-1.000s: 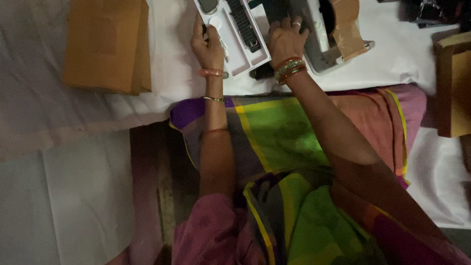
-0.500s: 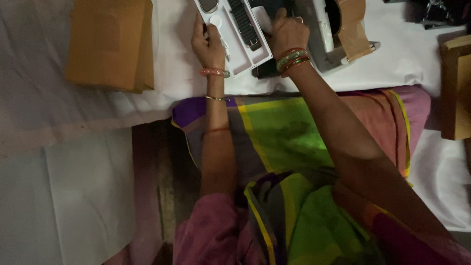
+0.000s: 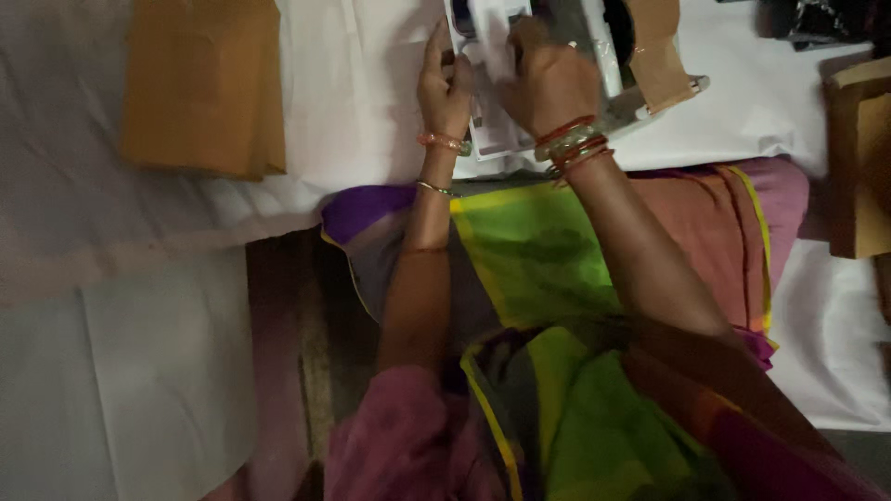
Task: The person opens a black product box, removes a smartwatch and an orange wristband from the white tray, and places them into a brown cardboard shipping box. They repeat this process with a second smartwatch and wristband, closing each box after packing.
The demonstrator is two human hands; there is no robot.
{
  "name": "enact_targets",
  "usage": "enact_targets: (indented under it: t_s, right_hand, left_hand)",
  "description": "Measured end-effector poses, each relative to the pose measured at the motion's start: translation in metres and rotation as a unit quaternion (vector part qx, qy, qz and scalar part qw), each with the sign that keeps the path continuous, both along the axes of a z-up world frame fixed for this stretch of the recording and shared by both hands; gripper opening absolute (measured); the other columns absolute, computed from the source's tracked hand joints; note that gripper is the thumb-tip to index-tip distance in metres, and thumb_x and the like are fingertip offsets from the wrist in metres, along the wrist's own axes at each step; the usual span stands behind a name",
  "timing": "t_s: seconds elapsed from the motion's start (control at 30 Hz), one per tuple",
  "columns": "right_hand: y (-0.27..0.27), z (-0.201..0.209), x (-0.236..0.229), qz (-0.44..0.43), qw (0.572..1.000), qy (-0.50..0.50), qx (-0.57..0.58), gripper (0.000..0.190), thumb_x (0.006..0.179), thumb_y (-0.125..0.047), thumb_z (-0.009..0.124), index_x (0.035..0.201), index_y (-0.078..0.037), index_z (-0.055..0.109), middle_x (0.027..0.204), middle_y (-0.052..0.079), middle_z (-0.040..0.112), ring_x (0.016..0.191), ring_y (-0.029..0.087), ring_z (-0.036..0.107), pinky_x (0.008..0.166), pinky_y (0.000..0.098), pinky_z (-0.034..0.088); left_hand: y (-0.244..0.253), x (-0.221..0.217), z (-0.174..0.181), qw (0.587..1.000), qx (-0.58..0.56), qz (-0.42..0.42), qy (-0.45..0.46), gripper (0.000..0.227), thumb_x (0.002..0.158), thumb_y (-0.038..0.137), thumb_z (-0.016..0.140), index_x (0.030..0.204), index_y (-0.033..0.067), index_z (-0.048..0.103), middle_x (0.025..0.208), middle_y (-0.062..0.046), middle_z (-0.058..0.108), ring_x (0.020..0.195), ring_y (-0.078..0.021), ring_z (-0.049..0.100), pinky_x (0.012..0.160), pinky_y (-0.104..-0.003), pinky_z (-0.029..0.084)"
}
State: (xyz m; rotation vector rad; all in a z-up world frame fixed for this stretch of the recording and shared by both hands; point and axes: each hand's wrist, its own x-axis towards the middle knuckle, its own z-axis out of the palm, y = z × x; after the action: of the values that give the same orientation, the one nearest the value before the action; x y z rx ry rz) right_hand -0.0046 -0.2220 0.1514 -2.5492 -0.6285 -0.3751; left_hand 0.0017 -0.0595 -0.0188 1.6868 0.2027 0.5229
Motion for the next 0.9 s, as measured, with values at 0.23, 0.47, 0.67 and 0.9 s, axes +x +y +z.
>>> enact_targets:
  t_s: [0.23, 0.47, 0.67, 0.9]
  right_hand:
    - [-0.013, -0.011, -0.014, -0.102, 0.97, 0.151, -0.163, 0.032, 0.106, -0.039, 0.066, 0.107, -0.007, 0.074, 0.084, 0.019, 0.074, 0.074, 0.034, 0.073, 0.063, 0.0447, 0.056]
    - [-0.037, -0.085, -0.007, -0.132, 0.91, 0.277, -0.279, 0.027, 0.092, -0.024, 0.066, 0.097, 0.002, 0.071, 0.081, 0.027, 0.072, 0.073, 0.036, 0.075, 0.06, 0.0449, 0.06]
    - [-0.05, -0.124, -0.006, -0.148, 0.978, 0.038, -0.145, 0.055, 0.089, -0.005, 0.068, 0.132, 0.025, 0.052, 0.072, 0.019, 0.071, 0.059, 0.031, 0.07, 0.051, 0.0407, 0.056]
    - [-0.011, -0.092, -0.02, -0.093, 0.994, 0.053, -0.03, 0.025, 0.108, -0.006, 0.059, 0.132, 0.001, 0.054, 0.095, 0.018, 0.069, 0.077, 0.032, 0.067, 0.063, 0.0434, 0.057]
  left_hand:
    - [0.006, 0.004, -0.014, 0.998, 0.029, 0.046, -0.04, 0.057, 0.102, 0.004, 0.065, 0.154, 0.0174, 0.048, 0.097, -0.002, 0.07, 0.071, -0.0081, 0.063, 0.058, -0.025, 0.054]
    - [0.022, 0.005, -0.013, 0.995, 0.043, 0.076, -0.052, 0.059, 0.105, 0.005, 0.058, 0.158, 0.0219, 0.039, 0.096, -0.001, 0.073, 0.074, -0.0065, 0.069, 0.061, -0.023, 0.059]
    - [0.02, 0.003, -0.001, 0.994, 0.043, 0.099, -0.032, 0.056, 0.103, 0.005, 0.057, 0.156, 0.0133, 0.041, 0.089, -0.001, 0.072, 0.064, -0.0053, 0.065, 0.052, -0.023, 0.054]
    - [0.017, 0.007, -0.031, 0.994, -0.024, 0.103, 0.013, 0.053, 0.1, 0.002, 0.056, 0.152, 0.0086, 0.047, 0.098, -0.006, 0.07, 0.072, -0.0115, 0.063, 0.062, -0.028, 0.053]
